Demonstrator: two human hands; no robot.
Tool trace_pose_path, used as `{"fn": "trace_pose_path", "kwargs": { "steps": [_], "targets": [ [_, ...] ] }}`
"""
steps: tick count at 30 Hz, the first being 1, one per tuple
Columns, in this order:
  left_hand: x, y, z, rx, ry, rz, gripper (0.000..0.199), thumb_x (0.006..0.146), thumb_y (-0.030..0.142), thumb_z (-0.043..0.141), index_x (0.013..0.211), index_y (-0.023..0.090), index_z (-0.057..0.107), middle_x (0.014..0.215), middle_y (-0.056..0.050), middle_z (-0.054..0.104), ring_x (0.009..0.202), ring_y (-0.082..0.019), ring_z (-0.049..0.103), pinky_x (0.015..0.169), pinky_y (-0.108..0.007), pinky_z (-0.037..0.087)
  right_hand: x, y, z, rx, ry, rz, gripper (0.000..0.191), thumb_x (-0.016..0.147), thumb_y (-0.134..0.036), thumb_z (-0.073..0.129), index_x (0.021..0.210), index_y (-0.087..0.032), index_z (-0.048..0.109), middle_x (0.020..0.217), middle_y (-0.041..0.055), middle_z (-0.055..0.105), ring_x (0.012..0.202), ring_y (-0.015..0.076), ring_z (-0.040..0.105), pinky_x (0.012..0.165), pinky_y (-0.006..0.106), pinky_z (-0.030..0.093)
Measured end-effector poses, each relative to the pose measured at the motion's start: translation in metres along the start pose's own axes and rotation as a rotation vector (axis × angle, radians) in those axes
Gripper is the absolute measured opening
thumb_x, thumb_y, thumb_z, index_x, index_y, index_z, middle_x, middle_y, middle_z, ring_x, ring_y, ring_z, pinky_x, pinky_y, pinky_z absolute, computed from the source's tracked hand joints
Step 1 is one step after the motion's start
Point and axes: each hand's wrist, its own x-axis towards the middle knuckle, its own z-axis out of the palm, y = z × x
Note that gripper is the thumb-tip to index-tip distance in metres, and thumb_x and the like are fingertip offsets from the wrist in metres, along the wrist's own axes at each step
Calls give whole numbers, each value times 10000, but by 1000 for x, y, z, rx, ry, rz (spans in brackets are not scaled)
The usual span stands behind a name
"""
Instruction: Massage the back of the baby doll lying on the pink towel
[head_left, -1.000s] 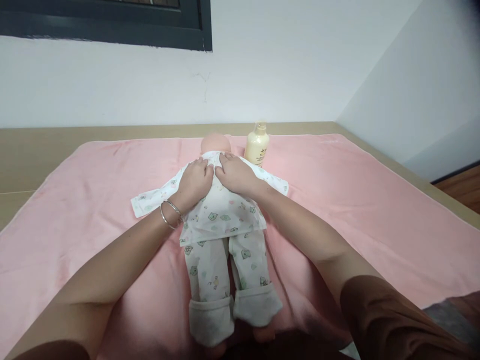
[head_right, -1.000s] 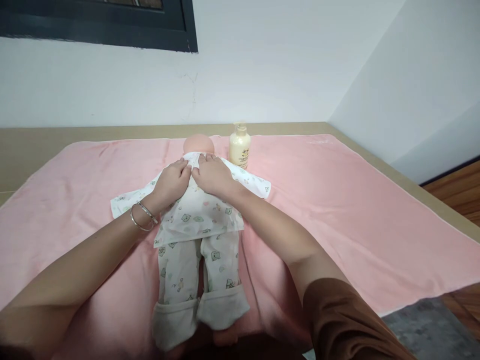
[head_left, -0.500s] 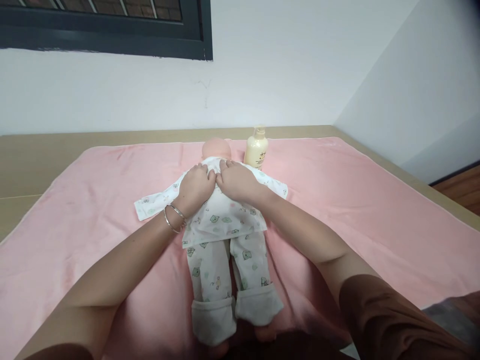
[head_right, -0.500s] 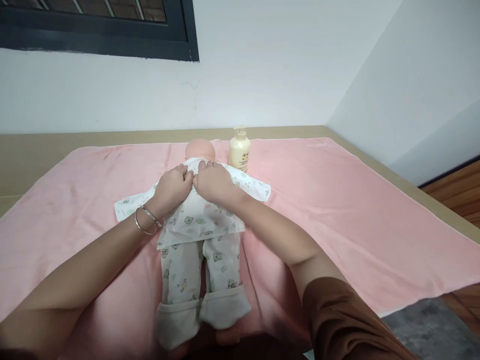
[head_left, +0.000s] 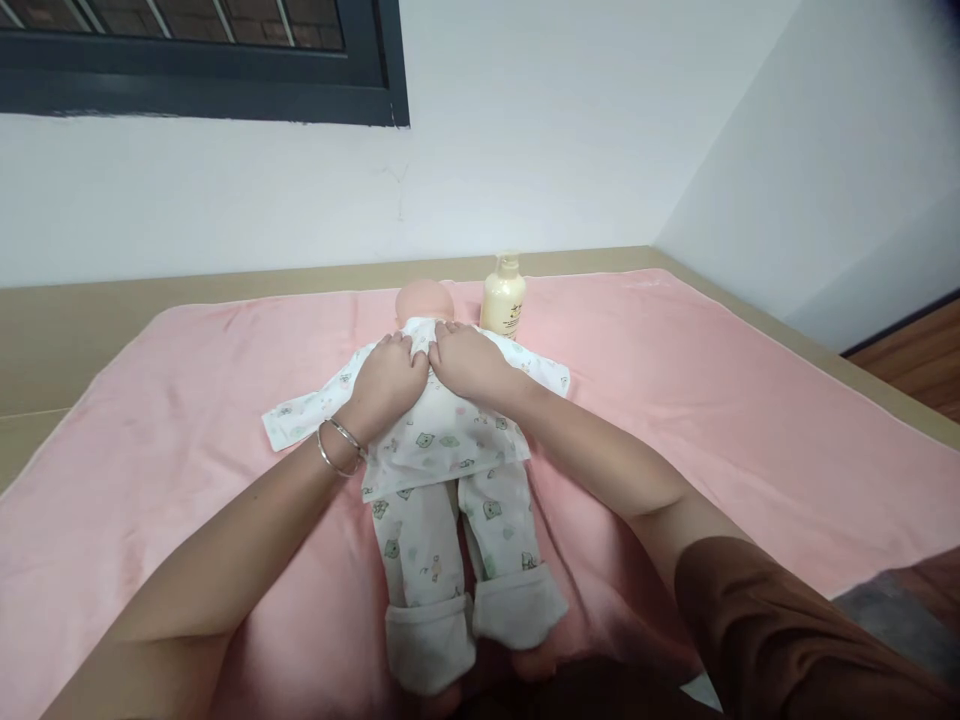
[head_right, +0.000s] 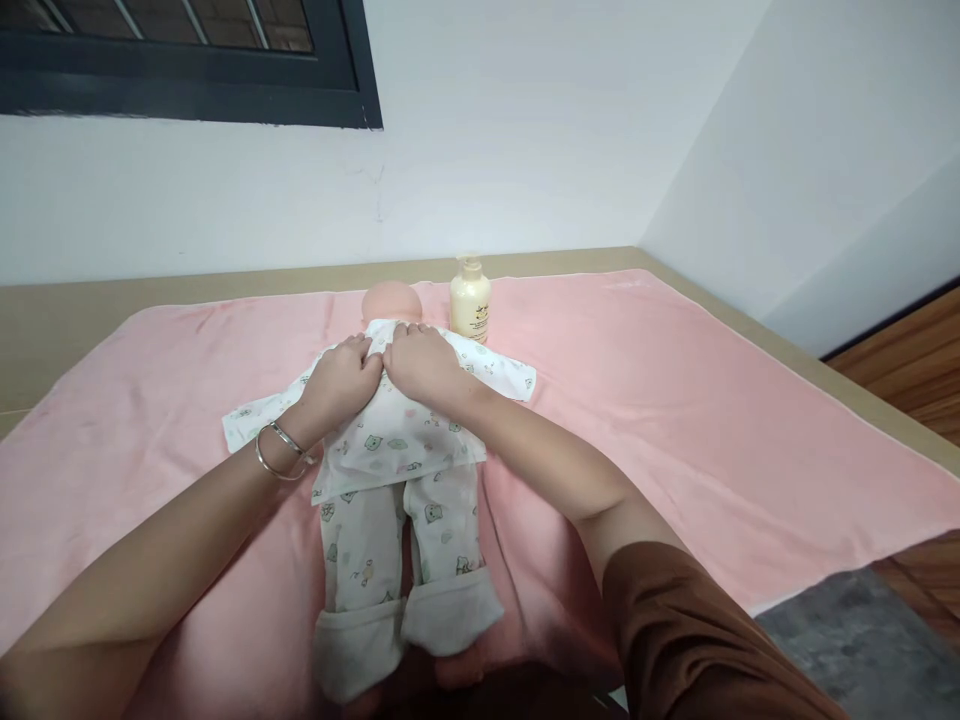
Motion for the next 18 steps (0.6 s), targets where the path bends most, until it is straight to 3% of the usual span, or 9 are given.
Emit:
{"fn": "trace_pose_path", "kwargs": {
  "steps": [3,6,12,18],
  "targets": [
    [7,-7,4,-136,33,-76,293,929,303,389,912,151,639,1091,-153,709,1037,-283,658,982,-413,520,-7,-3,-6,-24,-10,-27,377,1051,-198,343,1189,-30,651,1200,225,700,1135,331,664,965,400,502],
    [11,-15,14,-214,108,-62,313,925,336,387,939,148,637,1100,-154,711,1039,-280,648,994,-422,513,-4,2,-10,69,-55,18,384,1050,-243,344,1171,-67,664,1176,193,713,1078,320,682,904,395,523],
    [10,-21,31,-293,239,74,438,926,325,366,1167,110,662,1237,-168,688,1207,-301,607,1128,-471,458,11,11,3,132,-25,20,508,1069,-281,322,1440,11,511,1500,240,538,1412,330,499,1176,416,383],
    [8,-22,33,-323,257,117,510,940,331,352,1264,85,660,1323,-172,668,1254,-302,596,1159,-486,449,0,-3,16,-117,73,-40,532,1078,-243,271,1434,64,520,1448,306,561,1360,369,537,1149,468,414]
  ]
}}
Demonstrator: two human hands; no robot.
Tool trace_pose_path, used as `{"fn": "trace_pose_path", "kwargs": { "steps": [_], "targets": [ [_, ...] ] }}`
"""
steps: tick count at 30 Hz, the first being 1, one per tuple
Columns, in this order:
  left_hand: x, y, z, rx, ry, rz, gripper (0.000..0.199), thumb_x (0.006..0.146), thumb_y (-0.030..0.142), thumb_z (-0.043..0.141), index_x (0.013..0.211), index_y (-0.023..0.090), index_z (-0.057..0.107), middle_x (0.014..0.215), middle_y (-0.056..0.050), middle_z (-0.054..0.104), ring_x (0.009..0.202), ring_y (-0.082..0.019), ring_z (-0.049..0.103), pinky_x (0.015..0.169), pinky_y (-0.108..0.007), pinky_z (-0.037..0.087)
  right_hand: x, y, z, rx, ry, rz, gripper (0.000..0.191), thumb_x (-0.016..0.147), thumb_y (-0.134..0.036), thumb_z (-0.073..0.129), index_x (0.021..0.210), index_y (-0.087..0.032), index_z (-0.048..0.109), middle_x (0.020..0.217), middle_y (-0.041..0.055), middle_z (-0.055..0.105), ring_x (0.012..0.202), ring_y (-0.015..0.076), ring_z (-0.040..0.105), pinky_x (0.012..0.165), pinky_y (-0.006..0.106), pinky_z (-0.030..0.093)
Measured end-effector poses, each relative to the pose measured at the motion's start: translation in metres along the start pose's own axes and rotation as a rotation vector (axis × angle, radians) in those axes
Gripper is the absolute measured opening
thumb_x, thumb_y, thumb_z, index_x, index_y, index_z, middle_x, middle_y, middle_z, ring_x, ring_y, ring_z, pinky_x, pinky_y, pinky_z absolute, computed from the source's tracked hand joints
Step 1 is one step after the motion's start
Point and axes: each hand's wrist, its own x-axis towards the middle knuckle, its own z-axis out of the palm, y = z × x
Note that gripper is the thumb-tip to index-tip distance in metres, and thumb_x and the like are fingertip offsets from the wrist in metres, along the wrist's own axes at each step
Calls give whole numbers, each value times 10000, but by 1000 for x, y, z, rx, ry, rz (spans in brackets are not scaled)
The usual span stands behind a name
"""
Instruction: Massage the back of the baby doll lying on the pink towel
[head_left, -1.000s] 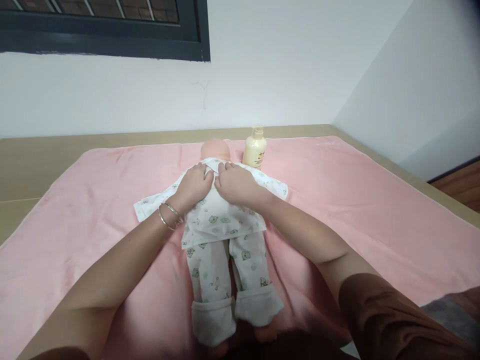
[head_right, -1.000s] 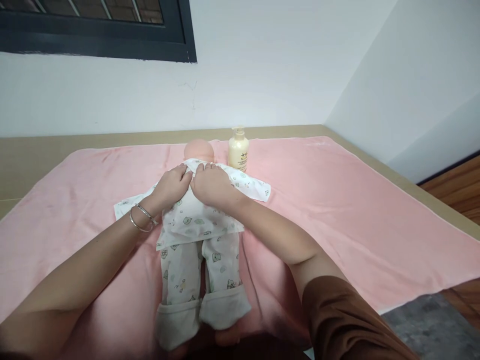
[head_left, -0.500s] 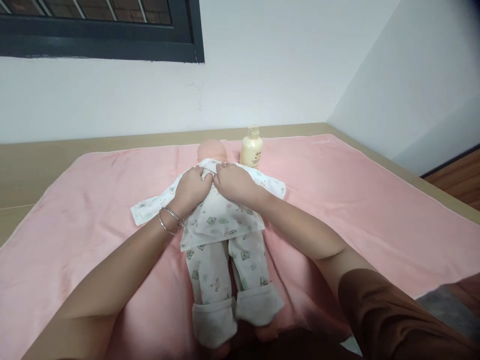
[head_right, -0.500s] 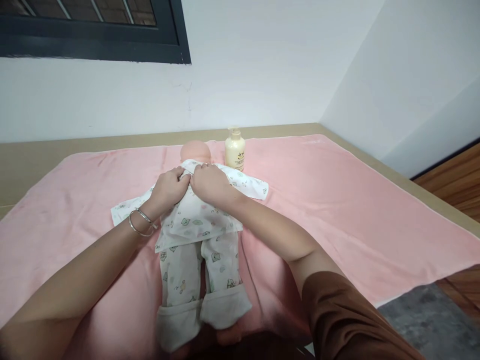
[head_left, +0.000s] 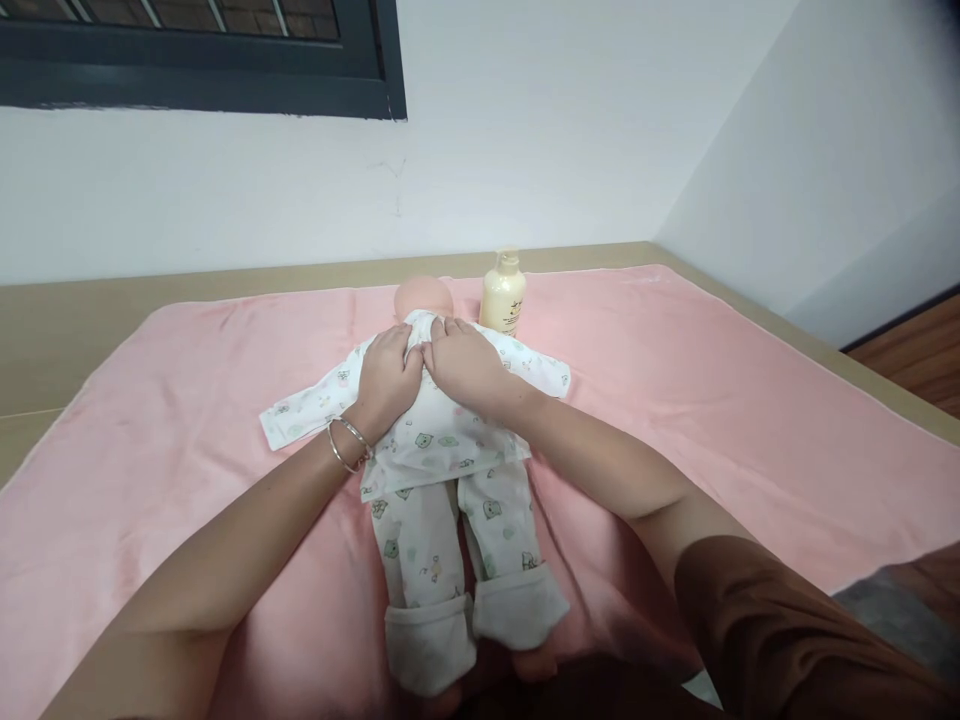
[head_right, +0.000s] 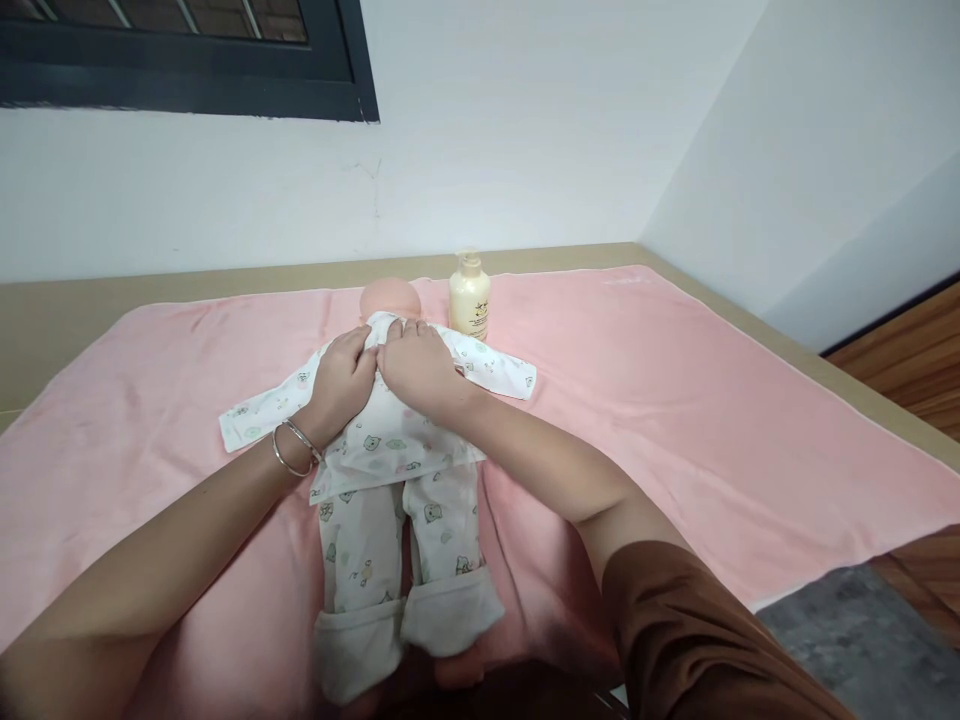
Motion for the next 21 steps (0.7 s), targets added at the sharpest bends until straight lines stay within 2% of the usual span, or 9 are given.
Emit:
{"fn": "trace_pose_path", "kwargs": {
  "steps": [5,9,13,16,19,21],
  "targets": [
    [0,-1,1,-16,7,-44,537,935,318,361,1333,86,639,1407,-157,636,1321,-294,575,1201,-480,431,-14,-17,3,-124,7,-10,564,1033,-149,301,1535,87,401,1532,329,472,1438,378,482,1165,475,408],
    [-3,2,-1,65,8,-25,522,953,312,333,1298,89,655,1356,-170,662,1283,-305,599,1173,-497,449,-16,-19,-5,-80,15,11,513,1036,-164,317,1477,21,504,1512,280,520,1378,363,541,1131,460,447],
    [-4,4,-2,110,12,31,541,952,327,341,1293,59,664,1344,-191,664,1277,-332,603,1163,-521,447,-3,0,-17,105,-24,122,412,1037,-236,352,1288,-74,637,1274,202,694,1175,319,659,974,404,536],
    [-5,0,1,-17,62,20,531,975,400,368,1282,97,677,1350,-156,674,1288,-306,603,1178,-500,449,7,22,-26,239,-77,214,407,1025,-272,355,1206,-109,681,1173,173,734,1092,325,690,922,419,550],
    [-5,-5,5,-175,133,-24,505,996,412,357,1242,128,694,1323,-129,692,1270,-262,620,1181,-456,462,7,34,-38,358,-49,197,445,996,-246,396,1332,-90,643,1350,182,677,1264,328,634,1049,438,513],
    [-5,-7,8,-244,165,-38,500,1008,422,351,1221,128,696,1311,-130,696,1261,-249,627,1181,-438,467,4,33,-42,412,34,158,526,991,-219,404,1480,-78,537,1539,173,543,1445,299,504,1169,423,437]
  ]
}}
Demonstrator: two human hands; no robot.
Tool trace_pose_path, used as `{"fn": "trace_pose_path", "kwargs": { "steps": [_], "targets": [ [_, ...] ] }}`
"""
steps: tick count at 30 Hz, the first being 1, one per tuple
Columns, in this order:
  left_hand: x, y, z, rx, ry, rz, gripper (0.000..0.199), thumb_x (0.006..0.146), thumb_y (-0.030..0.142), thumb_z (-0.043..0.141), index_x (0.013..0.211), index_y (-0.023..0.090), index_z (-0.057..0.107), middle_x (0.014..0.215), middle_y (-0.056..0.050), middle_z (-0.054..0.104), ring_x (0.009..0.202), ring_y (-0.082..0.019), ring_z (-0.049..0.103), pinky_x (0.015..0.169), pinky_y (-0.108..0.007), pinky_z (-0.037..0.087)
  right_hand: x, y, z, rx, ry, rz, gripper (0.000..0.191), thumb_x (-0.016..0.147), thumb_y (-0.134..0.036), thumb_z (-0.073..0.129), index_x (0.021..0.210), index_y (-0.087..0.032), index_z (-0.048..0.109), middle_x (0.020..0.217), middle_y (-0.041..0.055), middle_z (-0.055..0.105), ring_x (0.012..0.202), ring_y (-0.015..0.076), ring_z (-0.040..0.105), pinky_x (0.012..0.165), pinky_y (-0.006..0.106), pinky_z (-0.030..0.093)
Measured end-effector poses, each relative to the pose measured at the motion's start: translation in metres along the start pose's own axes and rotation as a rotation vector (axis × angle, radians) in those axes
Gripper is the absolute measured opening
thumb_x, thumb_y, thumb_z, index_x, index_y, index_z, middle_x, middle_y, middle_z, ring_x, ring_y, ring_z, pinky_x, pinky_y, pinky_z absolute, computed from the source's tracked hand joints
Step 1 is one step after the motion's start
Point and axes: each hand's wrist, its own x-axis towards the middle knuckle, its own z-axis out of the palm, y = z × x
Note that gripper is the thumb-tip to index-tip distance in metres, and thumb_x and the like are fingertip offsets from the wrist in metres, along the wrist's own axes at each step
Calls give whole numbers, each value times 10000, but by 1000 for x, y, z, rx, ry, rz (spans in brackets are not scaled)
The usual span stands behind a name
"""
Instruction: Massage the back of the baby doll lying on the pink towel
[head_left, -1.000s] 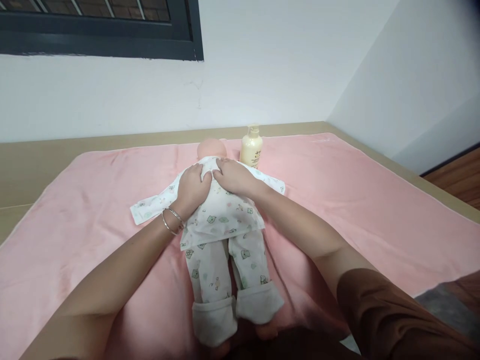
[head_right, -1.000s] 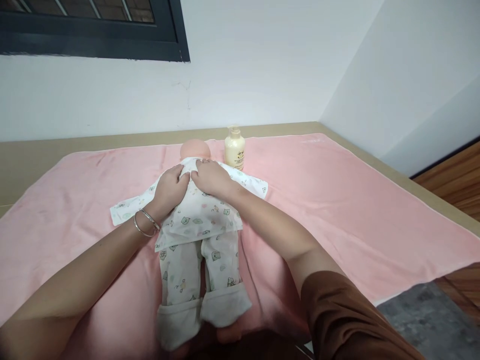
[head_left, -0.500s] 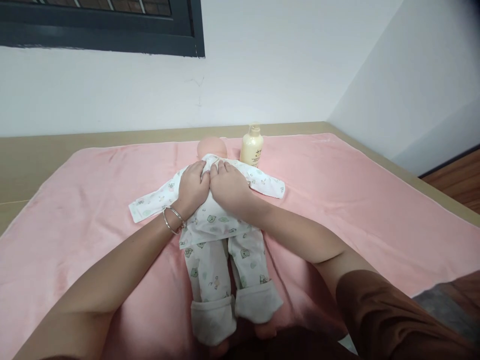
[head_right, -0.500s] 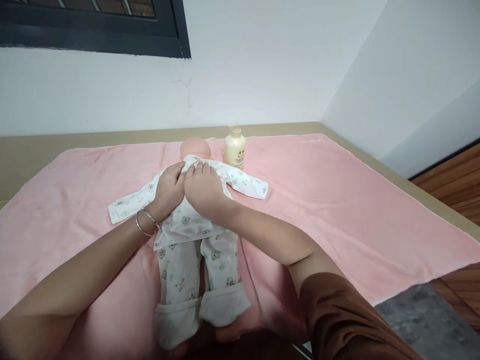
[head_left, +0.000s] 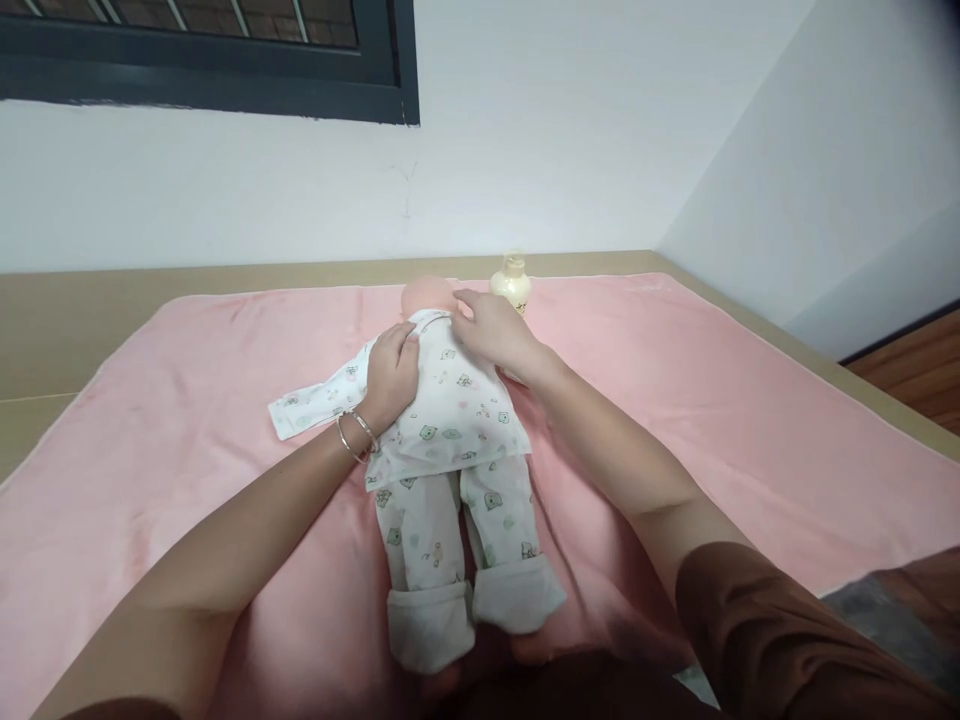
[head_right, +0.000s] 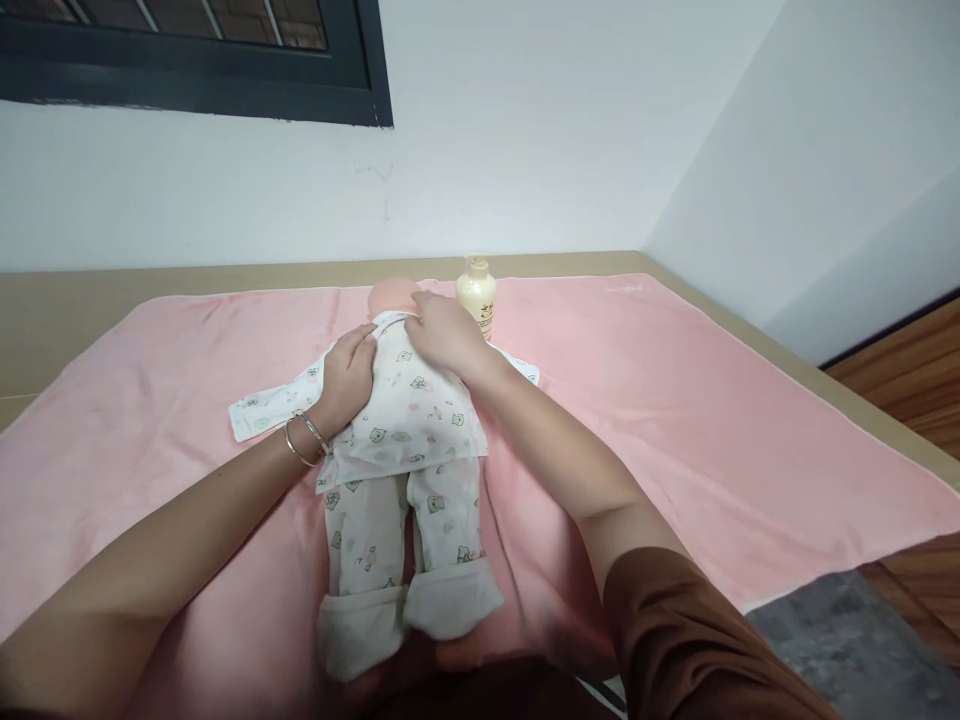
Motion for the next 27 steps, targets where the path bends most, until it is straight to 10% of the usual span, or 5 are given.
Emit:
{"fn": "trace_pose_path", "kwargs": {
  "steps": [8,13,19,27],
  "targets": [
    [-3,-3,2,-65,55,-51,544,1050,444,266,1204,133,685,1310,-131,691,1260,-212,628,1191,-386,459,-11,-19,38,-137,-36,-113,537,1043,-257,383,1517,-29,491,1637,216,397,1551,343,350,1286,527,256],
    [-3,-1,1,-18,28,-86,526,1045,431,274,1229,158,685,1353,-112,676,1302,-215,610,1212,-398,450,-10,-16,34,-64,157,-107,575,1012,-209,349,1559,-54,435,1695,173,303,1601,270,256,1317,449,231],
    [-1,-1,1,18,-6,-121,474,946,344,425,1302,142,664,1387,-115,659,1319,-240,599,1210,-429,450,-12,-18,40,-127,-19,-141,535,1019,-225,394,1506,-37,509,1621,216,422,1537,314,383,1280,493,290],
    [-1,0,2,19,-8,-103,488,925,328,427,1302,133,667,1372,-115,667,1296,-242,609,1198,-430,458,-8,-17,33,-110,201,-184,556,1021,-191,339,1562,-106,439,1671,138,364,1563,250,336,1299,475,254]
  ]
}}
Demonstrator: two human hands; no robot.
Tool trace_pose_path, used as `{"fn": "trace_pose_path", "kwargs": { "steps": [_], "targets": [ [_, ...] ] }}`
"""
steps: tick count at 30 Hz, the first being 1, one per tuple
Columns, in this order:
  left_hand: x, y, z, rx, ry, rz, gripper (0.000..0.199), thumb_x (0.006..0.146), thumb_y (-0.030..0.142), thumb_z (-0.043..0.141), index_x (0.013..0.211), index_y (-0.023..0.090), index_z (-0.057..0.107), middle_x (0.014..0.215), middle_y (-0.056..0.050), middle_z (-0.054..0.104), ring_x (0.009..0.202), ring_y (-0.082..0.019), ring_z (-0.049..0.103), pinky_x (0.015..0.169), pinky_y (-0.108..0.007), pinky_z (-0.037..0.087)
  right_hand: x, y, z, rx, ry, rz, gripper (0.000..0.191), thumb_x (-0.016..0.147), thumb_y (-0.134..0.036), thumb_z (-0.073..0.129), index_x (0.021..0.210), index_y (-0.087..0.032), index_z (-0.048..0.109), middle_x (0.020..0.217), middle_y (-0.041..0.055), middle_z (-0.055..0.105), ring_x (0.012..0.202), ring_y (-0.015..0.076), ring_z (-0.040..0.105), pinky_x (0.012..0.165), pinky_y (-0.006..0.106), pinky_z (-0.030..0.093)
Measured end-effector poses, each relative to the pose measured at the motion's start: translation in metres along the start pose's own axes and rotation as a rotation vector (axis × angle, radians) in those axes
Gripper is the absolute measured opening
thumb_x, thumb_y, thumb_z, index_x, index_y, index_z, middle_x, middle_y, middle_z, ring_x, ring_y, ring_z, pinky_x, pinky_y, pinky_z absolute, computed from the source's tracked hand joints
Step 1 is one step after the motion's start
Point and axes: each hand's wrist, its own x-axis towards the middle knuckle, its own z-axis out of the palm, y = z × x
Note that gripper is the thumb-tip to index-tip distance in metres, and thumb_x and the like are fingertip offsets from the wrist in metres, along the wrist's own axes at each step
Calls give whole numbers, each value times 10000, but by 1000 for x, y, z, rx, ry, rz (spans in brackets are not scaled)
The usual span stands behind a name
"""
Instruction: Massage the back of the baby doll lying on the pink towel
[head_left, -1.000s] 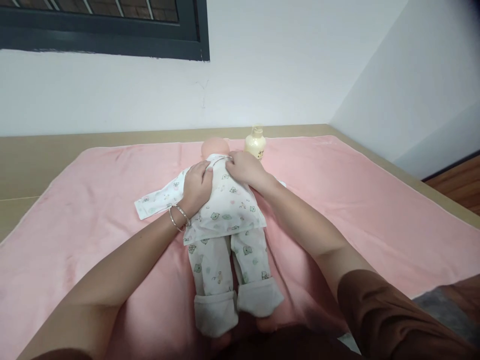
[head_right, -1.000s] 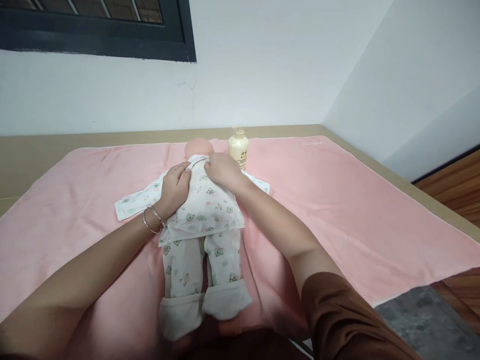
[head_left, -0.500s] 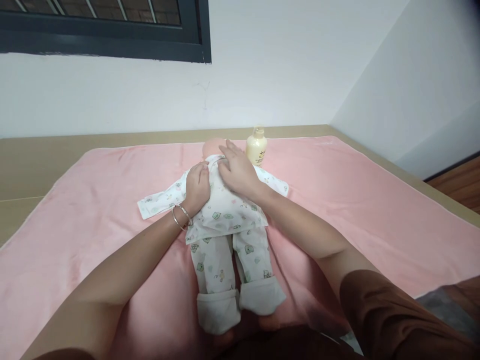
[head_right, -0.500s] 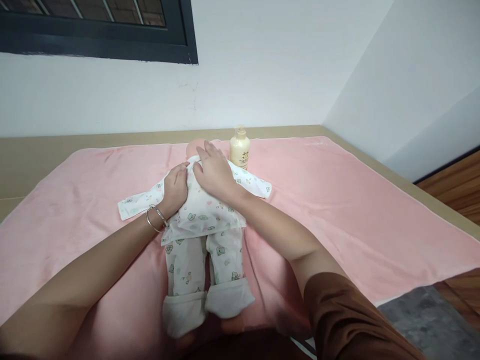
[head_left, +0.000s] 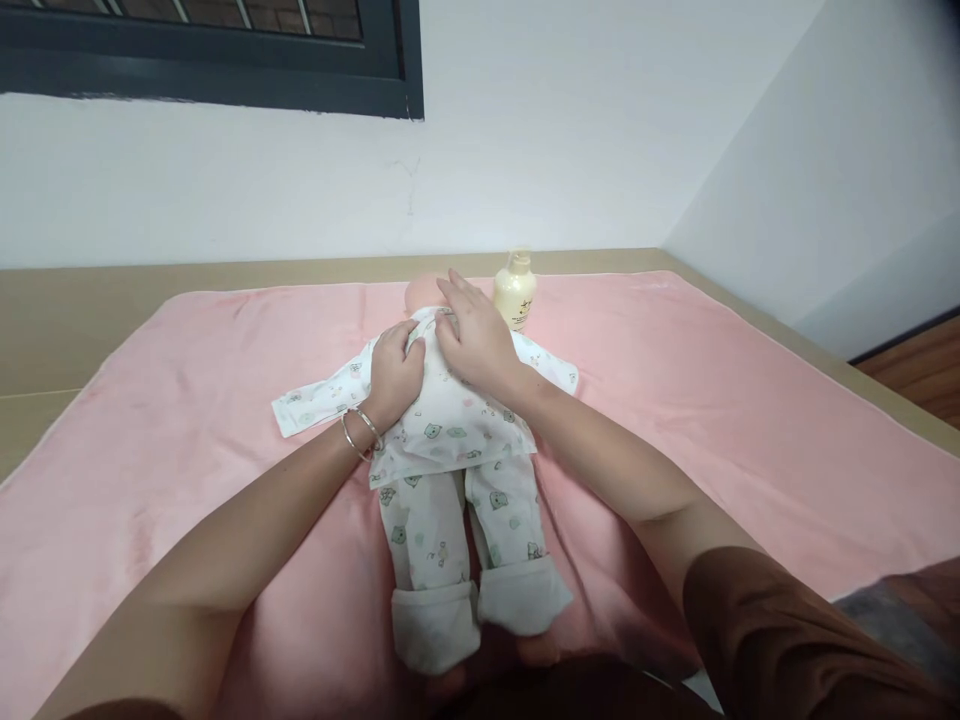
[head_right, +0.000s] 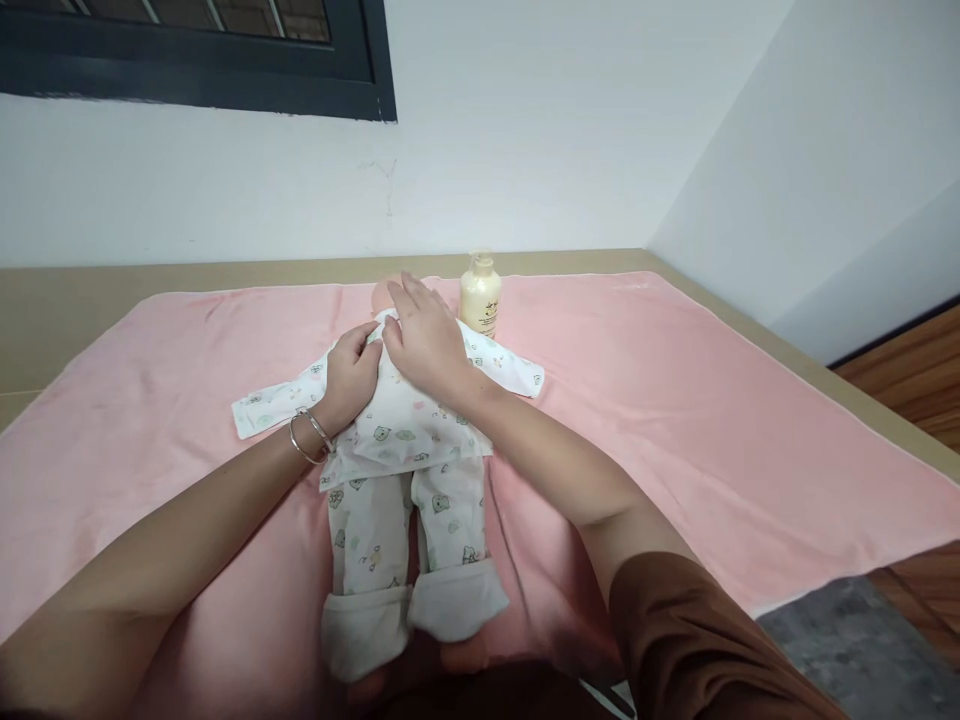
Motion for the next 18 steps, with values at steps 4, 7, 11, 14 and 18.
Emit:
{"fn": "trace_pose_path", "kwargs": {
  "steps": [4,7,11,14,18],
  "targets": [
    [1,0,0,10,-8,-8,489,918,329,431,1297,133,669,1375,-117,665,1309,-248,601,1207,-437,447,-1,3,11,-35,-146,3,516,1010,-199,383,1472,-34,541,1569,194,500,1484,294,456,1259,455,332],
    [0,0,0,13,-12,3,492,922,339,431,1300,131,667,1366,-121,667,1295,-248,605,1201,-436,450,-2,1,7,-13,-35,5,550,992,-162,372,1516,-58,501,1630,151,434,1534,253,391,1282,414,305],
    [1,0,0,36,-21,11,471,921,320,424,1293,157,661,1355,-109,672,1274,-244,609,1185,-440,461,-2,0,11,22,-77,29,548,983,-143,371,1506,-74,518,1624,138,449,1539,238,392,1277,405,318],
    [3,3,-2,116,-66,57,482,921,291,392,1303,139,645,1371,-126,659,1298,-260,593,1196,-459,444,0,2,18,24,-193,45,499,989,-164,396,1439,-74,590,1573,157,510,1509,262,439,1272,423,319],
    [-1,14,-7,310,-142,150,500,935,247,334,1308,110,636,1368,-167,649,1295,-304,594,1176,-498,441,3,6,19,69,-179,64,460,980,-166,408,1370,-123,648,1514,123,581,1450,249,510,1214,387,396]
  ]
}}
